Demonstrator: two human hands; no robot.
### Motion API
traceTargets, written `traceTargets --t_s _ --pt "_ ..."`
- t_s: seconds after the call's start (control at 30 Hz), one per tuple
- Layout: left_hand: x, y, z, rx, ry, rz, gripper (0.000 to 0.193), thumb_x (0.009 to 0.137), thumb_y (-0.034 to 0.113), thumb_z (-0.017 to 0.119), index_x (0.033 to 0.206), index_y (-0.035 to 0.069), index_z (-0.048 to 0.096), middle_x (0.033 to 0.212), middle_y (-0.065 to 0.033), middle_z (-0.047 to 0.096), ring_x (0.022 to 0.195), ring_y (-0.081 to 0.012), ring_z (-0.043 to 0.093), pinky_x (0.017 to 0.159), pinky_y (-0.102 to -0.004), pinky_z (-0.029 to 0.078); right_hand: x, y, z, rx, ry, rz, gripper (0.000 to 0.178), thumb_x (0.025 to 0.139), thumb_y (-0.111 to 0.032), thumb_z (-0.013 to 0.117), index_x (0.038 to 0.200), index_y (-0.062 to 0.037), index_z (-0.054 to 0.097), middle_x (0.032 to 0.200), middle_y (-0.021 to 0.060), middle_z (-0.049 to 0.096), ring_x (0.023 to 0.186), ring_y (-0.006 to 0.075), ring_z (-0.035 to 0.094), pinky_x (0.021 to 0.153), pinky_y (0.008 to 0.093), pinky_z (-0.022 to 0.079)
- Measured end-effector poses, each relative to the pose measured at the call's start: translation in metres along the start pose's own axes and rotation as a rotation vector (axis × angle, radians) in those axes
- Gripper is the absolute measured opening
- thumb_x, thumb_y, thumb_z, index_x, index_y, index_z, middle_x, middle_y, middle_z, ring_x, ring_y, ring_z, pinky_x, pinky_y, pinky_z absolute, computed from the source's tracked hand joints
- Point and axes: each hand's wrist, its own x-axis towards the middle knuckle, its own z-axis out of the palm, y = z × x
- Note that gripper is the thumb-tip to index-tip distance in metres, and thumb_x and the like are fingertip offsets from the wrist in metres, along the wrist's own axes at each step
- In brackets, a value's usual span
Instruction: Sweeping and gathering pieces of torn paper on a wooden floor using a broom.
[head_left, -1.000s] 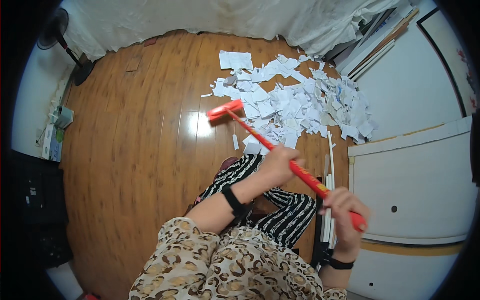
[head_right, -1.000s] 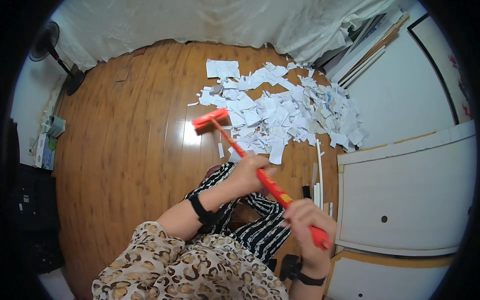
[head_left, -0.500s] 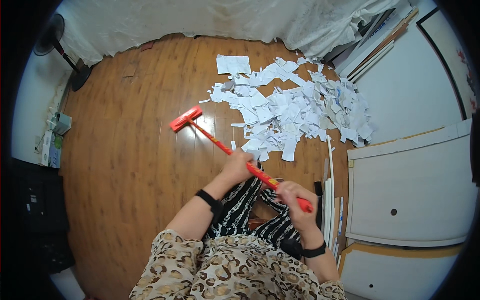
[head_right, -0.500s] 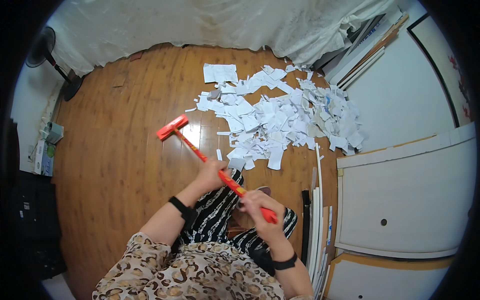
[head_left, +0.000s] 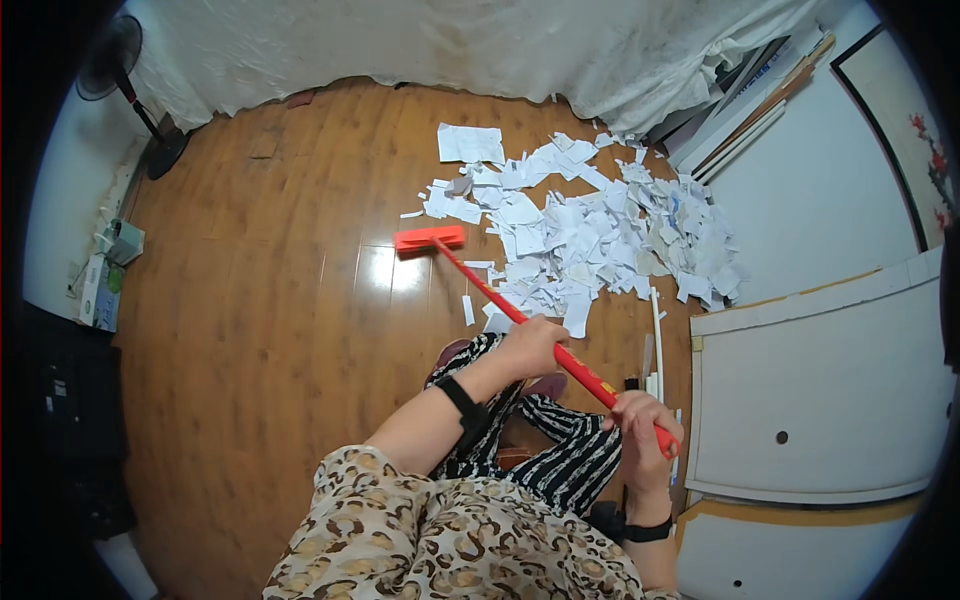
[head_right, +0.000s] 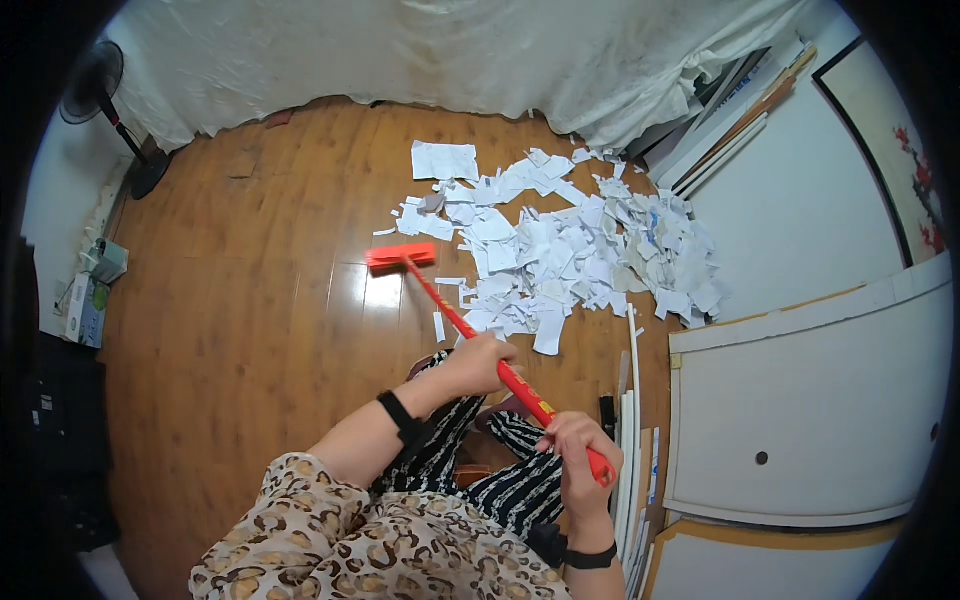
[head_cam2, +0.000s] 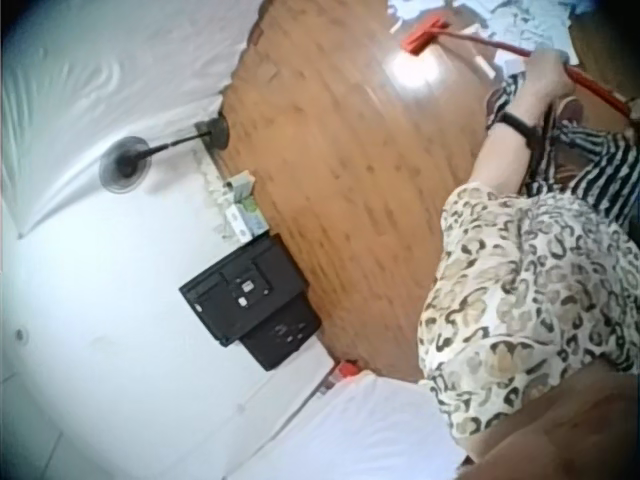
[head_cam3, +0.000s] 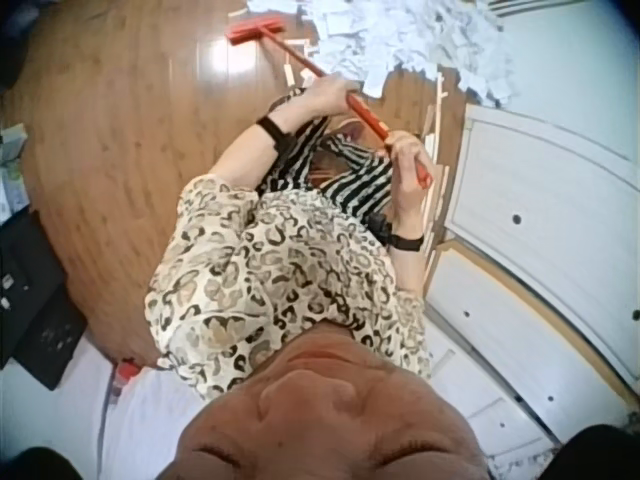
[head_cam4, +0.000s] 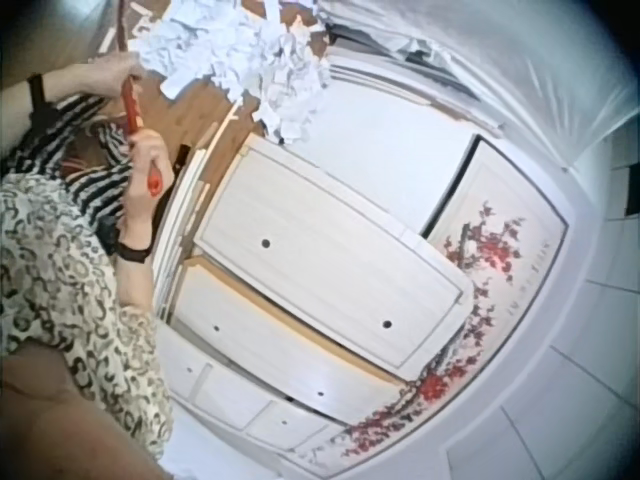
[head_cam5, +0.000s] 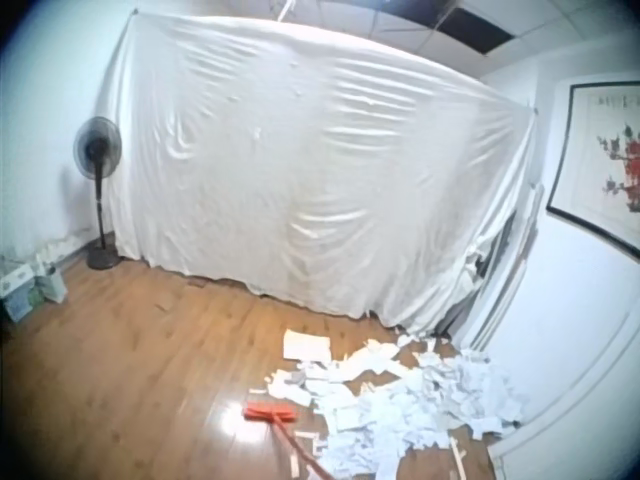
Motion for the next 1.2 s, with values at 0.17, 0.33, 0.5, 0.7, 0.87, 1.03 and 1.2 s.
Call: traceTargets --t_s 0.17,0.33,0.5,0.7,0.87,1.03,1.2 --pt "-0.038 -0.051 -0.037 0.13 0.184 -0.158 0.025 0.081 0.025 0.071 0.072 0.003 0.065 0.073 -0.0187 0.064 0.08 -0.0386 0.062 0.072 -0.0488 0.051 0.02 0.034 0.031 0.057 -0.167 0.14 0.022 0.097 -0.005 0.058 0.08 0.0066 0.06 0.098 0.0173 0.064 0.087 0.0199 0.063 0.077 0.0328 0.058" --pt "-0.038 -0.085 -0.036 0.125 0.087 -0.202 0.021 0.079 0.024 0.071 0.079 0.004 0.07 0.08 -0.023 0.065 0.086 -0.0412 0.062 0.078 -0.0496 0.052 0.024 0.063 0.045 0.087 -0.192 0.149 0.018 0.098 -0.003 0.057 0.085 0.0078 0.064 0.099 0.0158 0.065 0.084 0.0175 0.063 0.077 0.0327 0.058" --pt "0.009 -0.063 0.007 0.137 0.058 -0.058 0.017 0.076 0.024 0.071 0.074 0.007 0.067 0.077 -0.0184 0.066 0.083 -0.0391 0.063 0.074 -0.0494 0.052 0.015 0.061 0.009 -0.003 0.007 0.108 0.021 0.099 -0.007 0.055 0.089 0.0098 0.064 0.099 0.0157 0.065 0.079 0.0166 0.063 0.076 0.0292 0.054" --pt "0.037 -0.051 0.022 0.062 -0.094 0.064 0.016 0.076 0.023 0.071 0.074 0.008 0.067 0.076 -0.0178 0.066 0.079 -0.0393 0.064 0.073 -0.0489 0.053 0.006 0.037 0.013 -0.094 0.095 0.105 0.022 0.1 -0.008 0.054 0.081 0.0014 0.057 0.088 0.0114 0.057 0.094 0.0202 0.058 0.075 0.0349 0.057" --pt "0.001 -0.025 -0.016 -0.007 0.044 0.027 0.018 0.079 0.024 0.07 0.075 0.006 0.068 0.076 -0.0195 0.065 0.081 -0.0399 0.064 0.074 -0.0493 0.052 0.007 0.001 0.032 -0.082 -0.097 -0.004 0.019 0.098 -0.003 0.056 0.081 0.0047 0.059 0.097 0.0146 0.062 0.087 0.0181 0.062 0.079 0.032 0.056" --pt "-0.047 -0.07 -0.04 0.048 0.195 -0.084 0.021 0.08 0.019 0.067 0.069 0.002 0.062 0.066 -0.0197 0.061 0.073 -0.0406 0.059 0.068 -0.0488 0.048 0.01 0.035 0.049 0.083 -0.168 0.139 0.019 0.097 -0.003 0.058 0.081 0.0053 0.06 0.098 0.0149 0.063 0.087 0.0182 0.062 0.078 0.0307 0.056" --pt "-0.059 -0.074 -0.033 0.045 0.27 -0.041 0.019 0.078 0.017 0.067 0.066 0.004 0.061 0.066 -0.0185 0.062 0.07 -0.0395 0.059 0.067 -0.0476 0.048 0.005 0.046 0.052 0.002 -0.193 0.141 0.02 0.097 -0.003 0.057 0.08 0.0059 0.062 0.093 0.0154 0.065 0.084 0.0181 0.062 0.077 0.0291 0.052"
